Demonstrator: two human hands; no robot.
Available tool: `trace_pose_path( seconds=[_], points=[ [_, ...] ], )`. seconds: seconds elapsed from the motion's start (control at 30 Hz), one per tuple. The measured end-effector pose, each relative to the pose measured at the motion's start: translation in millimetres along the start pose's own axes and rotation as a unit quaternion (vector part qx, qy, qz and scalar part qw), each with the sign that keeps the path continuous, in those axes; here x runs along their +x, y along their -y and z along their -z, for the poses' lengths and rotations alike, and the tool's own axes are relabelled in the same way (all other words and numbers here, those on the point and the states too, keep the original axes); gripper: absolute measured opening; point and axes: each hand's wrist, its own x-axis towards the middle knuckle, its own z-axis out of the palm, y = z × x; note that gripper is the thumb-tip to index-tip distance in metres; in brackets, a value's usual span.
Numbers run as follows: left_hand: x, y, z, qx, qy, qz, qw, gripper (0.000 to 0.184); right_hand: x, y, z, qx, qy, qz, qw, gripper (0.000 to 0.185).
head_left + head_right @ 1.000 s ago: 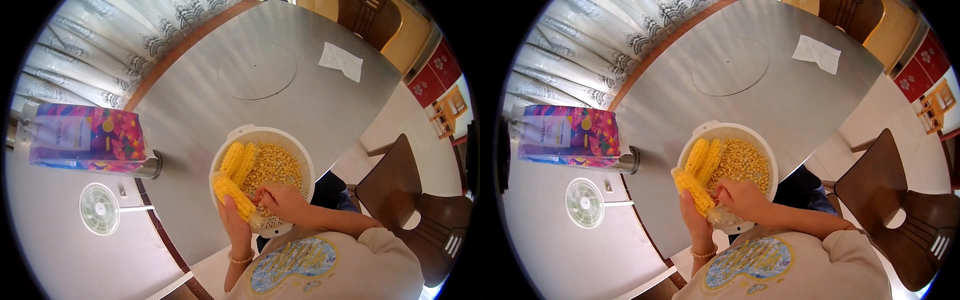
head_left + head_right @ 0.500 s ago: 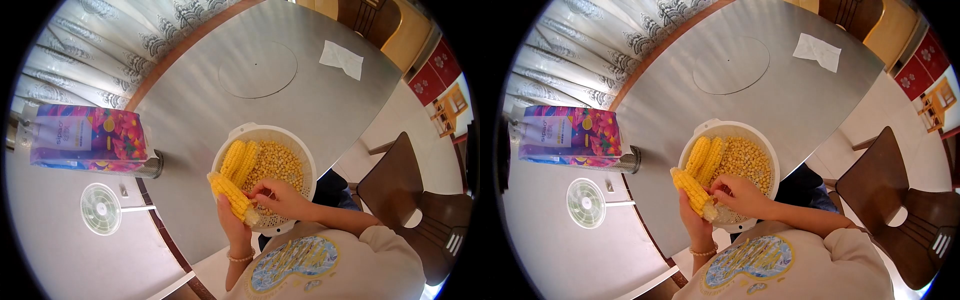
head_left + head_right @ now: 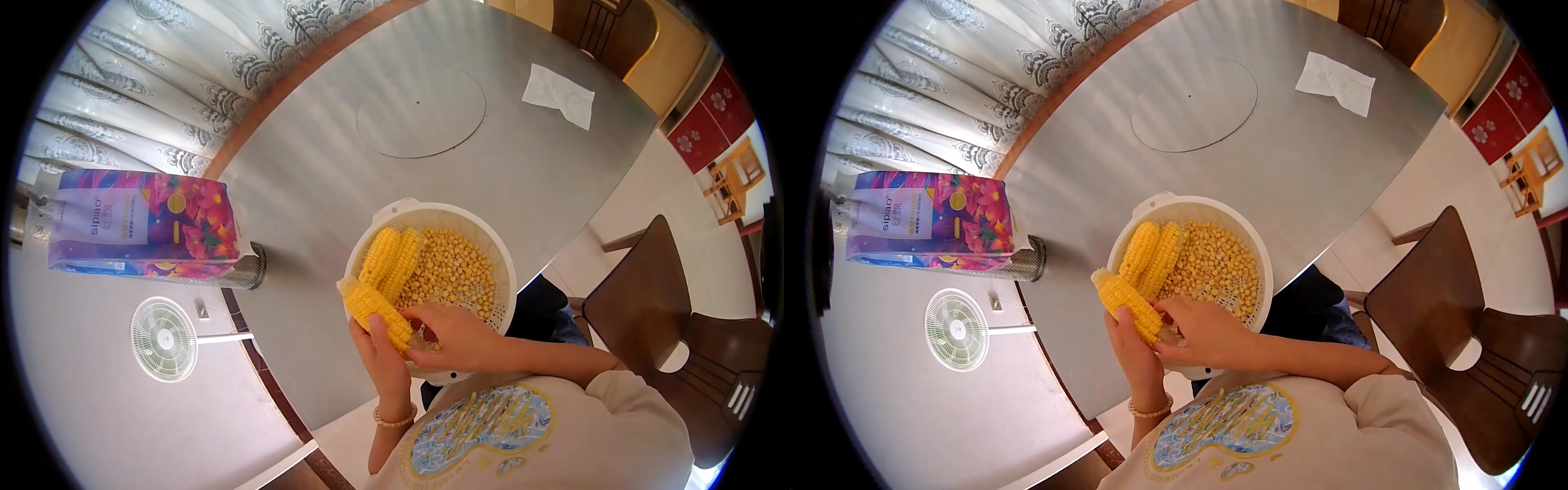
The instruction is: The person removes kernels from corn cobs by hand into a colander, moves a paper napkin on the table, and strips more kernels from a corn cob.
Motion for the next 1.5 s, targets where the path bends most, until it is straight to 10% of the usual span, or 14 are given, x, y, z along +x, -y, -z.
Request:
trace_pose_path(
  seconds=[0.87,1.03,1.23,1.5],
  points=[
    [-5.4,4.8,-6.4,0.043,0.002,-0.059,0.997,0.037,0.8,-0.5,-5.2,-0.039,0.016,0.010,0.999,0.040],
    [0.1,13.3,2.4,0.025,0.008,-0.051,0.998,0.036,9.0,-12.4,-4.1,-0.036,0.041,-0.134,0.989,0.035],
    [-2.6,2.5,-2.7,0.066,-0.036,-0.054,0.996,0.031,1.6,-3.7,2.5,0.114,-0.006,0.002,0.993,0.036],
    [-0.4,3.6,-2.1,-0.124,-0.043,0.020,0.991,0.035,4.3,-5.3,3.7,0.119,0.027,-0.051,0.991,0.035]
  ],
)
